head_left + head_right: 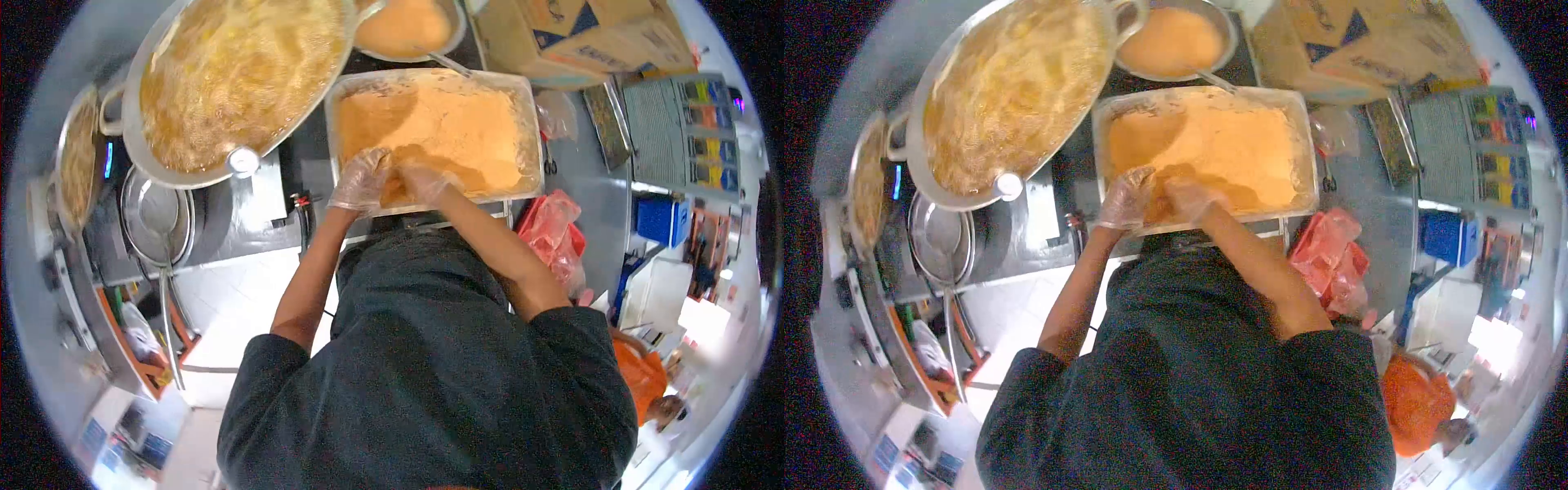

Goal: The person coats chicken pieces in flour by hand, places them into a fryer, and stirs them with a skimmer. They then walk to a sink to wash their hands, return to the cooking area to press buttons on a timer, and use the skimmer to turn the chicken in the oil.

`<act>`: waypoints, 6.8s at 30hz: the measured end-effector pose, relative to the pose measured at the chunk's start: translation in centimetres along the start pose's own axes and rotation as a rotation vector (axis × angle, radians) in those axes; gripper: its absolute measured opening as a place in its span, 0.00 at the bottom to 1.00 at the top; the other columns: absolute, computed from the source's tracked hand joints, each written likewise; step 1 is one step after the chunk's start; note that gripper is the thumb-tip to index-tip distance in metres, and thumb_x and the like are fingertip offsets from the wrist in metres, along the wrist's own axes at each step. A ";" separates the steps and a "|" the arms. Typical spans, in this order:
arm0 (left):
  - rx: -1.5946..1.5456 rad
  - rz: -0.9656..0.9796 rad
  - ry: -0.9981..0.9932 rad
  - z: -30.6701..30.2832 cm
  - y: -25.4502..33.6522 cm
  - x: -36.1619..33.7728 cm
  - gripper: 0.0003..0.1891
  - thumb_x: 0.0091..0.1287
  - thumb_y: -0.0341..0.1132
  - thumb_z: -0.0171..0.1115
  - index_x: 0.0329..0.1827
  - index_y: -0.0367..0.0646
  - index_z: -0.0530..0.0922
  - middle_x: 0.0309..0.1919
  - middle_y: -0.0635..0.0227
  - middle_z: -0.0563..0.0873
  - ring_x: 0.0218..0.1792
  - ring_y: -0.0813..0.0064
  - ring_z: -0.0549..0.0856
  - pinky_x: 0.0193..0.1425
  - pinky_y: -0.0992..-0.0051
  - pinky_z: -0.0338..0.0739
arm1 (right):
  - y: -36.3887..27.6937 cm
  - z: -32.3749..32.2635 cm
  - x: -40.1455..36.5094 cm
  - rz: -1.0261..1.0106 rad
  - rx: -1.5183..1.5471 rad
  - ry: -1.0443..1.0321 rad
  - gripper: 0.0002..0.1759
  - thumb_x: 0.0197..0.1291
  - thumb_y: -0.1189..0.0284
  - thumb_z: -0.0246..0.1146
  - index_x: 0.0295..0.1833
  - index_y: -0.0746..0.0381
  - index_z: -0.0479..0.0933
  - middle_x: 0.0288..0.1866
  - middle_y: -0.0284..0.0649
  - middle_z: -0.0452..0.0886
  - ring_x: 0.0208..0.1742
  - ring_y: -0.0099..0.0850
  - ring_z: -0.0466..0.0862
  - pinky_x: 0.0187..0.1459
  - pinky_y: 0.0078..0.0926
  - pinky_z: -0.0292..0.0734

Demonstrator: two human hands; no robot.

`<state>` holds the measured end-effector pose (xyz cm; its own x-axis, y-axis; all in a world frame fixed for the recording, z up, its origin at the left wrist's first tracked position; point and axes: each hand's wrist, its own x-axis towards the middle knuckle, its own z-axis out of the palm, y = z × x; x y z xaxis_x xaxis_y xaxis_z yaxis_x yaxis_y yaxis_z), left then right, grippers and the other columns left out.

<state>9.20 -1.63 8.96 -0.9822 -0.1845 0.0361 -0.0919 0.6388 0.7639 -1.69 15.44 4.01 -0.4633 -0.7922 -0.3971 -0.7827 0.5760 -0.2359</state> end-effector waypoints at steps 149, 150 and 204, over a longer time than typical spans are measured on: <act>-0.845 -0.729 -0.032 -3.2 -1.5 -3.3 0.33 0.77 0.55 0.51 0.73 0.36 0.68 0.68 0.57 0.76 0.66 0.65 0.78 0.64 0.65 0.76 | 18.8 -5.4 -18.6 0.962 0.913 1.056 0.11 0.65 0.67 0.63 0.43 0.64 0.81 0.44 0.52 0.83 0.47 0.53 0.82 0.50 0.48 0.78; -0.833 -0.760 0.021 -3.9 0.0 -4.6 0.32 0.77 0.55 0.50 0.73 0.36 0.68 0.69 0.57 0.75 0.67 0.65 0.77 0.65 0.66 0.75 | 17.3 -5.6 -20.6 0.967 0.918 1.090 0.09 0.64 0.68 0.64 0.42 0.63 0.82 0.43 0.51 0.83 0.47 0.53 0.82 0.49 0.47 0.78; -0.523 -1.490 -0.235 5.5 -15.5 -52.2 0.17 0.65 0.32 0.68 0.56 0.45 0.78 0.44 0.71 0.86 0.40 0.75 0.87 0.43 0.73 0.83 | -0.8 33.8 -27.7 0.818 0.950 0.793 0.22 0.57 0.56 0.73 0.44 0.65 0.82 0.42 0.48 0.83 0.48 0.47 0.84 0.51 0.42 0.79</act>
<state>60.99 2.21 -8.25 -0.0776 -0.2362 -0.9686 -0.9339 -0.3228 0.1536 25.76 43.76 -14.78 -0.9757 0.0886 -0.2003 0.2145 0.5709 -0.7925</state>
